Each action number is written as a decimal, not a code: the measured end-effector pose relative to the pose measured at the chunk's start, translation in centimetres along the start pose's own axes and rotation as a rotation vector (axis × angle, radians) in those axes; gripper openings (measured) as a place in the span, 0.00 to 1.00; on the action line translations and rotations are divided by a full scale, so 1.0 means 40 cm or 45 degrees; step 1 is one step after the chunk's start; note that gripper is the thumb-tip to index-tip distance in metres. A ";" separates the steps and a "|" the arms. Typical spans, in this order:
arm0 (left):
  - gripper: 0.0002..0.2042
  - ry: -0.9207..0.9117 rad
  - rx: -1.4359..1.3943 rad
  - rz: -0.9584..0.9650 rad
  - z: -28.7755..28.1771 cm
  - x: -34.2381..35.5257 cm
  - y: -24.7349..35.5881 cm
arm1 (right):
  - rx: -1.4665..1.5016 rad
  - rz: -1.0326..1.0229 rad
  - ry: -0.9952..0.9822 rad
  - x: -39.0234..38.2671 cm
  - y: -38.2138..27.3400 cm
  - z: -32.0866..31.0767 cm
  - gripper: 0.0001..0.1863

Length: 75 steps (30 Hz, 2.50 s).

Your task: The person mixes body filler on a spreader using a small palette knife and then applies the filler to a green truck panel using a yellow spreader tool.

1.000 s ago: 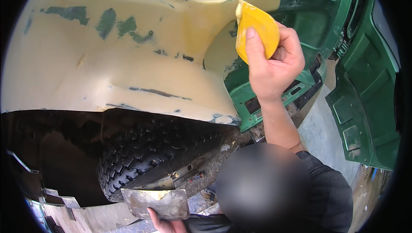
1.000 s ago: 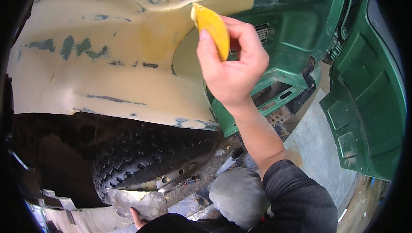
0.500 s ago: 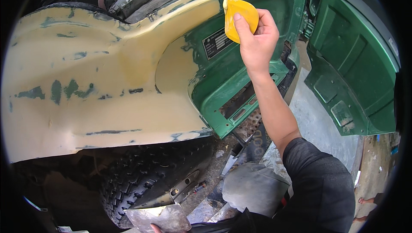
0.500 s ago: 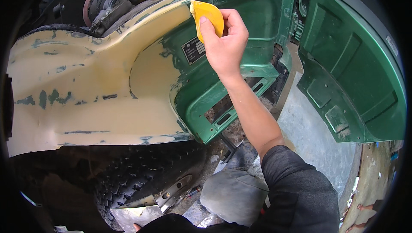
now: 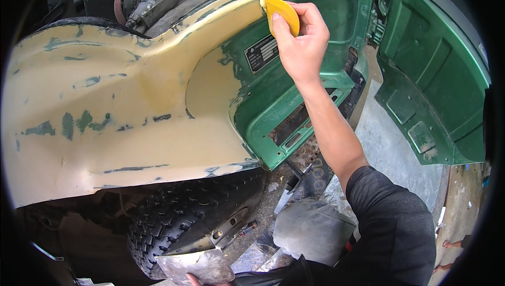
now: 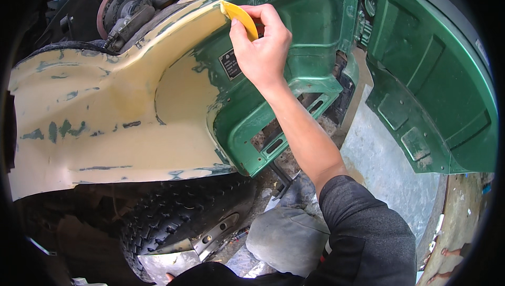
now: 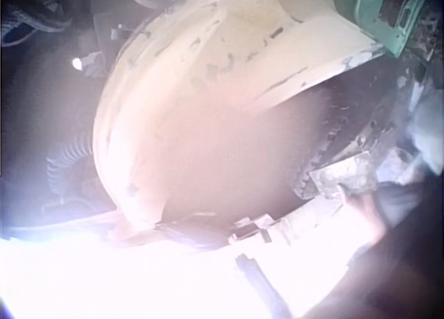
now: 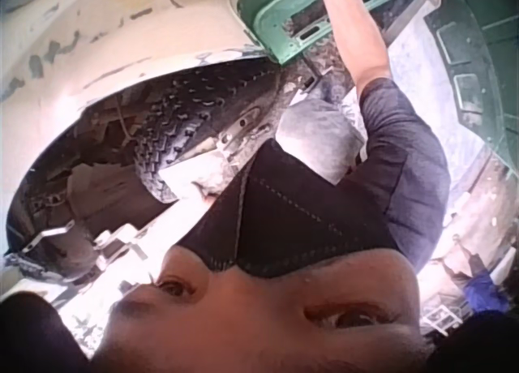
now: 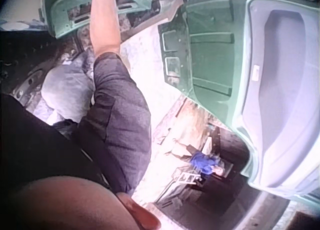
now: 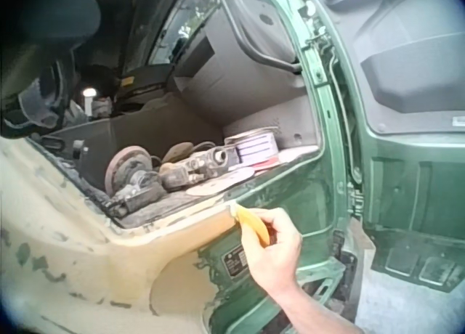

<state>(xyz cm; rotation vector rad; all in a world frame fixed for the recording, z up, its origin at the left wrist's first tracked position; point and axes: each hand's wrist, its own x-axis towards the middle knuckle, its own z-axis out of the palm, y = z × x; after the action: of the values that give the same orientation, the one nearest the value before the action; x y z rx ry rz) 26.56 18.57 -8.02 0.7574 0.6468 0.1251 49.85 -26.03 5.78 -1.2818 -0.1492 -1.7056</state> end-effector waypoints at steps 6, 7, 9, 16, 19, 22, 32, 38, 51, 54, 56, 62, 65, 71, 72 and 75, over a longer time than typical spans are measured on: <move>0.27 0.000 0.007 -0.022 -0.004 0.002 0.001 | -0.078 -0.063 0.029 -0.017 -0.020 0.030 0.06; 0.27 0.002 0.012 -0.022 -0.004 0.002 0.003 | -0.085 -0.073 0.032 -0.020 -0.026 0.035 0.06; 0.27 -0.001 0.016 -0.022 -0.004 0.003 0.004 | -0.099 -0.095 0.038 -0.027 -0.032 0.046 0.06; 0.27 0.006 0.029 -0.022 -0.013 0.005 0.009 | -0.115 -0.149 0.022 -0.058 -0.047 0.086 0.07; 0.27 0.008 0.034 -0.027 -0.008 0.006 0.007 | -0.147 -0.204 0.004 -0.072 -0.059 0.095 0.08; 0.27 0.013 0.039 -0.029 -0.009 0.009 0.008 | -0.132 -0.217 -0.001 -0.087 -0.064 0.110 0.09; 0.28 0.017 0.039 -0.038 -0.018 0.015 0.014 | -0.131 -0.267 -0.051 -0.133 -0.104 0.154 0.13; 0.28 0.018 0.040 -0.048 -0.020 0.018 0.017 | -0.145 -0.330 -0.120 -0.152 -0.128 0.168 0.09; 0.29 0.020 0.041 -0.062 -0.025 0.023 0.016 | -0.103 -0.379 -0.148 -0.189 -0.172 0.215 0.12; 0.29 0.020 0.037 -0.071 -0.029 0.024 0.017 | -0.113 -0.391 -0.160 -0.193 -0.188 0.221 0.13; 0.30 0.015 0.038 -0.072 -0.028 0.024 0.015 | -0.112 -0.387 -0.163 -0.195 -0.196 0.225 0.14; 0.30 0.009 0.033 -0.089 -0.029 0.025 0.013 | -0.102 -0.372 -0.192 -0.205 -0.216 0.236 0.15; 0.30 0.004 0.030 -0.094 -0.030 0.024 0.012 | -0.078 -0.368 -0.198 -0.209 -0.224 0.241 0.15; 0.30 -0.002 0.024 -0.097 -0.032 0.024 0.011 | -0.002 -0.233 -0.283 -0.211 -0.252 0.244 0.10; 0.31 -0.001 0.022 -0.089 -0.032 0.023 0.011 | 0.027 -0.204 -0.311 -0.213 -0.252 0.244 0.09; 0.31 -0.013 0.017 -0.104 -0.031 0.020 0.009 | 0.113 -0.121 -0.388 -0.207 -0.256 0.234 0.07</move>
<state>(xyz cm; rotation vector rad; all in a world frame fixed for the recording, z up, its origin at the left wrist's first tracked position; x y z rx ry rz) 26.52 19.85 -8.87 0.7433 0.6681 0.0422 48.52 -10.04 7.64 -1.4805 -0.4662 -1.5546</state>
